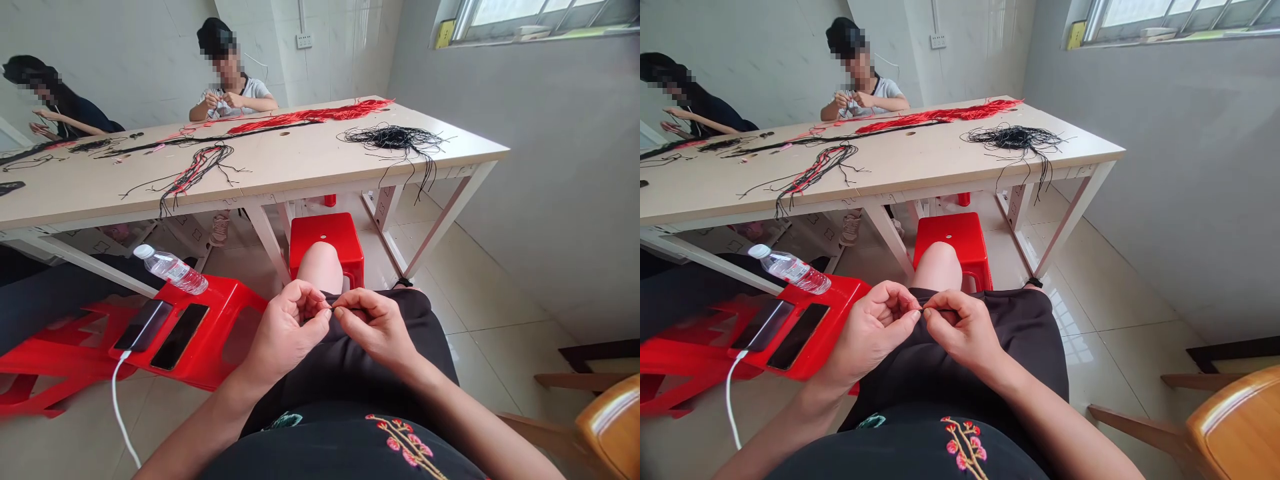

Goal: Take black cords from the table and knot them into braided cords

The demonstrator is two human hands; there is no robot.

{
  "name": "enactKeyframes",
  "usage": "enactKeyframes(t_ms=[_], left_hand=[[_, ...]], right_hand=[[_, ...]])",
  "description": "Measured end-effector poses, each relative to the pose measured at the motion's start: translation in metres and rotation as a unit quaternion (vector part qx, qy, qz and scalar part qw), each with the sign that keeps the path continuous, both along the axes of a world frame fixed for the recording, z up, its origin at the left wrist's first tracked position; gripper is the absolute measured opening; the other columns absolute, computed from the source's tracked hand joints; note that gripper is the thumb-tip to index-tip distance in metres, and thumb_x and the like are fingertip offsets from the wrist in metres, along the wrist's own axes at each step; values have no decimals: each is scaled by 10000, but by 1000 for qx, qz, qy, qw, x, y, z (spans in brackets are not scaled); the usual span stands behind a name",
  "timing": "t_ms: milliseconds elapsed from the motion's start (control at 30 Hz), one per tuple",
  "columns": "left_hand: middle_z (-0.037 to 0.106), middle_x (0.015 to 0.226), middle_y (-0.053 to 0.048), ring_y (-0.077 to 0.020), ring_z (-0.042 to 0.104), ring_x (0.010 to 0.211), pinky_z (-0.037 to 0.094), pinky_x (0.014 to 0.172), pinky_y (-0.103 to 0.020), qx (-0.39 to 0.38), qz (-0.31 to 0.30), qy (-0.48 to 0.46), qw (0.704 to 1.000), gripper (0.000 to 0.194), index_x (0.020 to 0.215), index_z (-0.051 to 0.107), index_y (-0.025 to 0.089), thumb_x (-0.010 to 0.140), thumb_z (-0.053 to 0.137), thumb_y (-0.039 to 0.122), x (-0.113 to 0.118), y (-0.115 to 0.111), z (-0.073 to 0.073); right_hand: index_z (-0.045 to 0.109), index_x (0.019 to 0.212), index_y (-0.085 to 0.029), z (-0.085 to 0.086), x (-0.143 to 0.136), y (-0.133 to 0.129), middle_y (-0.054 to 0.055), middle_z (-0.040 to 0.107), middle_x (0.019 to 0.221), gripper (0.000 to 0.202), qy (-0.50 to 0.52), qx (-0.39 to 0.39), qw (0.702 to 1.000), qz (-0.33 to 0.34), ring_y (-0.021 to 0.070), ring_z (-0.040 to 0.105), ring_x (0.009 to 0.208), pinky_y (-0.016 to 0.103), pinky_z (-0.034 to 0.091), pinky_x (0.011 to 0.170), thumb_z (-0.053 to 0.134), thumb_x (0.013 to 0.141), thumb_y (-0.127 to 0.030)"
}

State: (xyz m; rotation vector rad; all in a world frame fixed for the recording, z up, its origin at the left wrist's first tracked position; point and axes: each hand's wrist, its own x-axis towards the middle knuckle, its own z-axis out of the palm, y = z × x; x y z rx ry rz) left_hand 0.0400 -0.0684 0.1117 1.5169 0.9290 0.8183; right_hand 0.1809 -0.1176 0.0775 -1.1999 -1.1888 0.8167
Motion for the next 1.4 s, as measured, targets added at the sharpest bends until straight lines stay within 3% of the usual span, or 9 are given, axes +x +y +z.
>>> enactKeyframes(t_ms=[100,300,567,700,867,1067,1233,1400], left_hand=[[573,703,46,-53,531,649,449,615,-140,-24,1,0,1000,113,776,546,177,723,644,160,0,1,1],[575,708,45,-54,542,664,461,640,-144,-40,6,-18,999,137,770,537,177,709,660,177,-1,-1,4],[549,669,49,-59,521,618,449,592,-155,-55,-1,5,998,179,762,537,170,660,683,163,0,0,6],[561,675,37,-65,527,620,457,600,-168,-64,-3,5,998,159,756,560,161,666,686,197,-2,2,5],[598,695,9,-99,553,638,479,605,-210,-22,-46,17,999,114,773,614,166,698,664,236,-3,0,1],[571,656,16,-96,520,604,440,577,-202,42,-38,59,997,48,713,583,165,678,614,173,3,0,1],[500,584,41,-89,455,561,380,536,-197,97,-47,99,989,64,618,518,173,623,531,111,8,1,3],[472,568,38,-96,433,552,356,536,-211,100,-26,96,990,82,570,468,179,603,507,116,5,-2,3]], right_hand=[[637,711,-153,0,-1,-1,-26,512,511,115,-23,12,1000,-8,52,335,418,190,283,391,588,749,-250],[614,748,-162,2,0,-2,17,618,656,94,24,9,999,24,101,535,578,201,440,524,581,765,-248],[635,723,-159,-4,1,0,-14,564,571,79,-58,44,997,-5,59,391,444,193,332,421,571,752,-196],[652,787,-162,-6,3,0,23,646,669,104,-38,41,998,29,97,527,556,209,431,516,581,797,-237],[649,820,-169,-5,6,1,27,665,711,117,-47,43,997,53,118,570,617,232,466,571,576,823,-260],[642,833,-178,1,11,0,46,652,790,108,-103,77,990,54,142,588,730,266,476,685,540,849,-209],[581,796,-177,1,10,0,32,583,750,122,-140,95,984,53,125,534,690,251,448,662,489,875,-188],[547,783,-182,-1,3,-1,20,547,728,148,-141,116,982,48,116,510,667,238,433,635,451,894,-191]])
